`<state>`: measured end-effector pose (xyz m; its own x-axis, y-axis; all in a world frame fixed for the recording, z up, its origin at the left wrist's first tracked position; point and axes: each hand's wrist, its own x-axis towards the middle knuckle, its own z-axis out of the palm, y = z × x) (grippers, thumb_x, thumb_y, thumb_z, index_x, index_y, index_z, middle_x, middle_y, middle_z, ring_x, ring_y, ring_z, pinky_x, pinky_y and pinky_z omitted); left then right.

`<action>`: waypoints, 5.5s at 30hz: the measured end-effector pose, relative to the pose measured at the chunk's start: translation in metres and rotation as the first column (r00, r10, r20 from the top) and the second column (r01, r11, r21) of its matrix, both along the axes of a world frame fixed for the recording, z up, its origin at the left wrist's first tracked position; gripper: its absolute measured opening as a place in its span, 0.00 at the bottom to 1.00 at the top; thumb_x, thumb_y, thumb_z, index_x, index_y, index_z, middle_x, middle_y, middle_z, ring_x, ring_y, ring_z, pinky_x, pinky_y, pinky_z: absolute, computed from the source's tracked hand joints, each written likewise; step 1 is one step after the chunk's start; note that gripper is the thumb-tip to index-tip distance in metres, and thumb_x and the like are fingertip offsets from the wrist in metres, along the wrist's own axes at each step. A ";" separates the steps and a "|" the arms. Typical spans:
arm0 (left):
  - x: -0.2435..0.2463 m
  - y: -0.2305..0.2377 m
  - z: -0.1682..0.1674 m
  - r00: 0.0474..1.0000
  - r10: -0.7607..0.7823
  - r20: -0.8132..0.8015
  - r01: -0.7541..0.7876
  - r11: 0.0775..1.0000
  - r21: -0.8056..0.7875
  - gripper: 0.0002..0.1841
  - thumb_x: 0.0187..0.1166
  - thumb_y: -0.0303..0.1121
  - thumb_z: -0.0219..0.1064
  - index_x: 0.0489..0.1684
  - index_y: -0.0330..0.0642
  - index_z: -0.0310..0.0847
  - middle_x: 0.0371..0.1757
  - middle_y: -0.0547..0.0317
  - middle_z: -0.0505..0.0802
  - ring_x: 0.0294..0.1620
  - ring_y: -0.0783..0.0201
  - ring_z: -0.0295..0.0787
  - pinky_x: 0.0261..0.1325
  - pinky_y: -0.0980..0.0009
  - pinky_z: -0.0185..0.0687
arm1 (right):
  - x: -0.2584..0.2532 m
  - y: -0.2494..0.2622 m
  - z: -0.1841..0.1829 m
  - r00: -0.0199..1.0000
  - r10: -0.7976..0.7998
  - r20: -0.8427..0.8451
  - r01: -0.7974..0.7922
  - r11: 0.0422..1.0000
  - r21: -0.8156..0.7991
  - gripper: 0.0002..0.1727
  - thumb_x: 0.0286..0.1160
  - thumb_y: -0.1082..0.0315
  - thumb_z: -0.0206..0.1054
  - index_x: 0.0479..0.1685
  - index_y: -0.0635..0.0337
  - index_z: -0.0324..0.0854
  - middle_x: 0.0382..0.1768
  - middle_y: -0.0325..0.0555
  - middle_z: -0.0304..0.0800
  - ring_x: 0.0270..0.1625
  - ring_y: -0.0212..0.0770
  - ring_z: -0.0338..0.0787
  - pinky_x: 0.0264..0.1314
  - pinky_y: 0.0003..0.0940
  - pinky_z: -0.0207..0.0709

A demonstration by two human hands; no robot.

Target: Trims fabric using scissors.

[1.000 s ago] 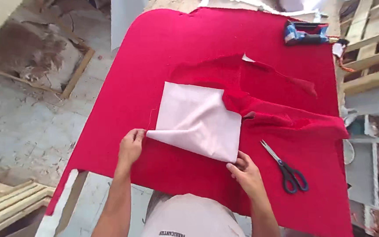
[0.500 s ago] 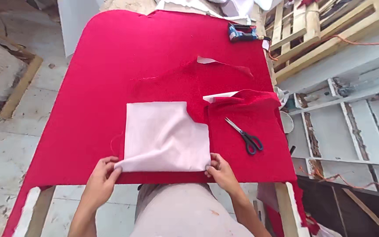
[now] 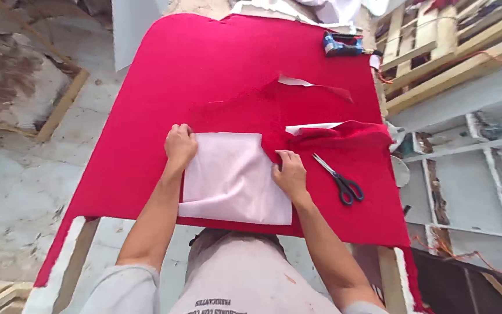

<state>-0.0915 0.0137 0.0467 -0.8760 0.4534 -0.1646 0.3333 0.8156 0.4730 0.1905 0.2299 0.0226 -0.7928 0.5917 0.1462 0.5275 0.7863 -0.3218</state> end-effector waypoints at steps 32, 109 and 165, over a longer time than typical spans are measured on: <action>0.070 -0.118 0.015 0.797 0.023 0.604 -0.179 0.964 0.198 0.24 0.91 0.48 0.56 0.64 0.32 0.80 0.44 0.46 0.93 0.42 0.59 0.92 0.52 0.55 0.89 | 0.029 0.024 0.035 0.962 -0.204 0.184 0.267 0.532 -0.804 0.22 0.89 0.50 0.58 0.60 0.60 0.84 0.36 0.46 0.91 0.29 0.38 0.90 0.34 0.39 0.87; 0.118 0.207 -0.052 0.816 -0.455 -0.357 0.576 0.688 0.442 0.10 0.81 0.35 0.63 0.44 0.47 0.93 0.56 0.57 0.95 0.71 0.55 0.85 0.84 0.48 0.65 | 0.123 0.051 0.058 0.954 -0.153 0.258 0.267 0.043 -0.963 0.23 0.68 0.44 0.73 0.51 0.52 0.86 0.29 0.32 0.90 0.25 0.31 0.90 0.25 0.29 0.87; 0.162 0.200 -0.050 0.804 -0.435 -0.406 0.575 0.745 0.339 0.14 0.83 0.37 0.60 0.39 0.43 0.92 0.52 0.54 0.98 0.61 0.52 0.93 0.68 0.59 0.85 | -0.014 0.293 0.086 0.631 0.674 0.384 0.147 0.382 -0.912 0.23 0.64 0.36 0.70 0.30 0.46 0.88 0.16 0.28 0.83 0.14 0.22 0.77 0.14 0.18 0.67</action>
